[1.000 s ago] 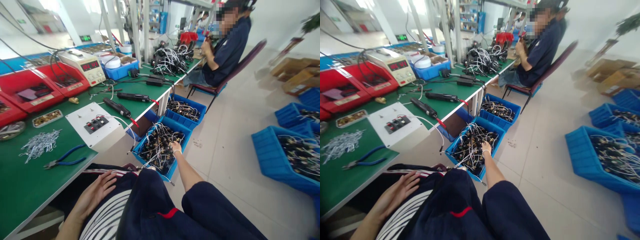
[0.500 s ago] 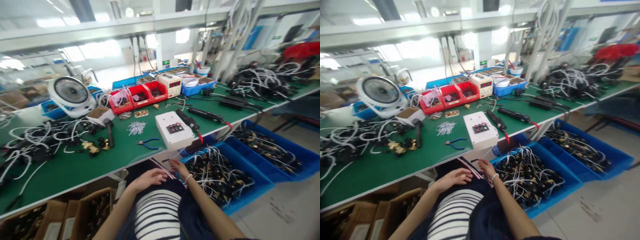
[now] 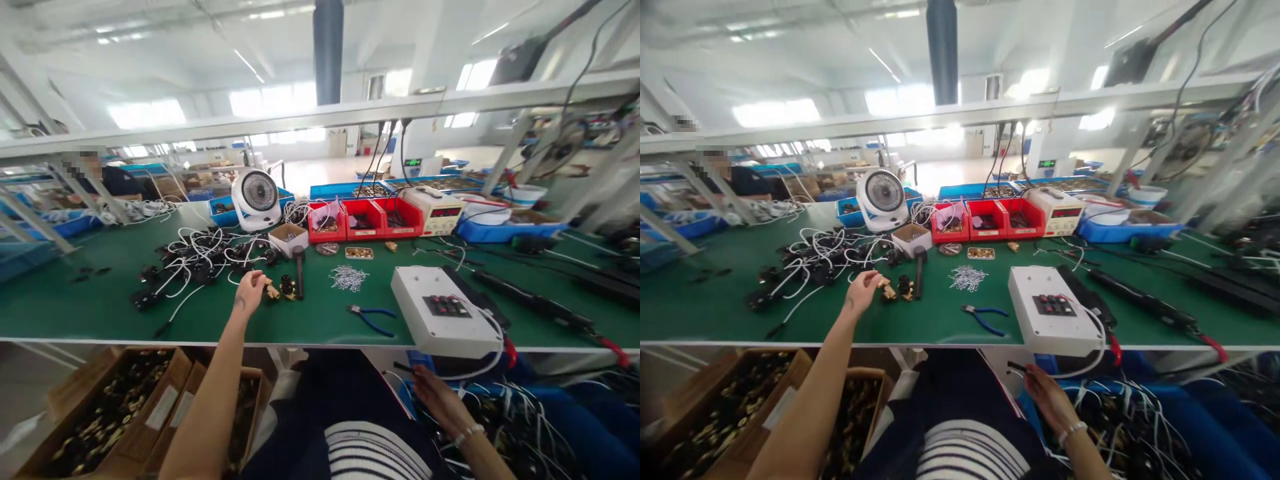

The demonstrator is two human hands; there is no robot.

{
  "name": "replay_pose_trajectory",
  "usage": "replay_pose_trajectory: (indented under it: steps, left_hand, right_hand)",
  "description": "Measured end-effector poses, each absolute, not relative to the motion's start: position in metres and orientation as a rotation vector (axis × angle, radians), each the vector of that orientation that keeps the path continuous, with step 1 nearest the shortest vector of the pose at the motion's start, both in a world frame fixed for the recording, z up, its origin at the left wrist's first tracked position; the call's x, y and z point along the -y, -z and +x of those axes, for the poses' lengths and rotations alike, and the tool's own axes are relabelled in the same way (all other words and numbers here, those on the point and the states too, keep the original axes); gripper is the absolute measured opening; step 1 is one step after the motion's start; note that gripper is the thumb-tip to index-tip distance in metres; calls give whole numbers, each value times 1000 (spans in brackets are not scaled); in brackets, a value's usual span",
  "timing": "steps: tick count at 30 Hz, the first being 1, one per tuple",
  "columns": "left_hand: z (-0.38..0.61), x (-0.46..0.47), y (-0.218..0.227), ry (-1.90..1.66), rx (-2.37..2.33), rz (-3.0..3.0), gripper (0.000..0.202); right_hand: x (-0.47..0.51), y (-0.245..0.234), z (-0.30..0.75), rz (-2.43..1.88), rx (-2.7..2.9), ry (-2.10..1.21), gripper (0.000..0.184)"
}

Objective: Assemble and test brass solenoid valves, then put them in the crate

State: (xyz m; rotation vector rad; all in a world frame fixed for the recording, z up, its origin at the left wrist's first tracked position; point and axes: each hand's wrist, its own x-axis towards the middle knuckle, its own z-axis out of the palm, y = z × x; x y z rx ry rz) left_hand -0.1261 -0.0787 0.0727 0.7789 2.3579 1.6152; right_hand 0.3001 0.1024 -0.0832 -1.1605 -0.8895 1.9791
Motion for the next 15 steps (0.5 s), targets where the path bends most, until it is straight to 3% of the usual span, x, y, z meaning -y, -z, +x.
replay_pose_trajectory:
  steps: [8,15]
  left_hand:
    - [-195,47,-72,-1541,-2646,680,39]
    - [-210,52,-68,-1397,-2728,705,36]
  right_hand:
    - [-59,33,283,-945,816,-2259,56]
    - [-47,-26,296,-631,576,-2028,40]
